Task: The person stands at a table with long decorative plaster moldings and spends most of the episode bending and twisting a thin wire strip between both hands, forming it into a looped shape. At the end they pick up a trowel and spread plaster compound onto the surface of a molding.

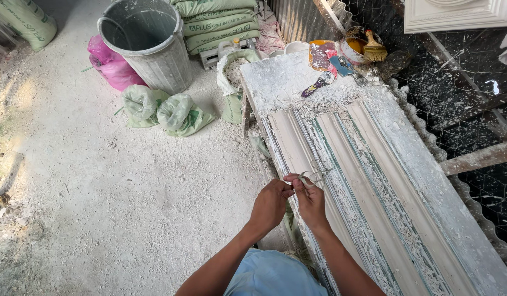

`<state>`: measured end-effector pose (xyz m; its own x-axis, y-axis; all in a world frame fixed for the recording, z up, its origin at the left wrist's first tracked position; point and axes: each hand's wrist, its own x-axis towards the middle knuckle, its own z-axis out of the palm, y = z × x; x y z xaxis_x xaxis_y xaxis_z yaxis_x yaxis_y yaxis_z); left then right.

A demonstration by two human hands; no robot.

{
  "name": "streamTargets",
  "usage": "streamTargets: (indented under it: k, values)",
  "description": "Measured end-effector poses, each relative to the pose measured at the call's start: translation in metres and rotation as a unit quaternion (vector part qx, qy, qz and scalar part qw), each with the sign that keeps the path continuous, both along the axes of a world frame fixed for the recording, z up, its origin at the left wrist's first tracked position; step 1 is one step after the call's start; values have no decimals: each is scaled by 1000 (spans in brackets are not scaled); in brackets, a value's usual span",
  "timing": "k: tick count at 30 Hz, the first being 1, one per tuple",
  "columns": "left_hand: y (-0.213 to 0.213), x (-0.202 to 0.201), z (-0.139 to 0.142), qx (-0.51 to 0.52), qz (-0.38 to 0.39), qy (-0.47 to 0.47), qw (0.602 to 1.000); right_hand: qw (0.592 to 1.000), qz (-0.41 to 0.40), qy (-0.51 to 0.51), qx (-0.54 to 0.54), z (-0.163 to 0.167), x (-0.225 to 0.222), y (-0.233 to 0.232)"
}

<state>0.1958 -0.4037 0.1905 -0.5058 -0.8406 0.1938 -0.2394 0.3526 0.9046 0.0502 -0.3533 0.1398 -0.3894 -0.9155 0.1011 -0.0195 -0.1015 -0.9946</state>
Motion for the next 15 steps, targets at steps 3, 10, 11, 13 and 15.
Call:
streamTargets:
  k: [3, 10, 11, 13, 15]
  values:
    - [4, 0, 2, -11, -2, -44, 999, 998, -29, -21, 45, -7, -1, 0]
    - [12, -1, 7, -127, -3, -48, 991, 996, -49, -7, 79, -6, -11, -1]
    - [11, 1, 9, -145, -1, -58, 988, 996, -43, -3, 80, -5, -14, -2]
    - [7, 4, 14, -180, 2, -77, 981, 996, -16, 22, 89, -3, -21, -4]
    - [3, 9, 20, -241, -11, -96, 966, 992, 13, 39, 119, -1, -29, -7]
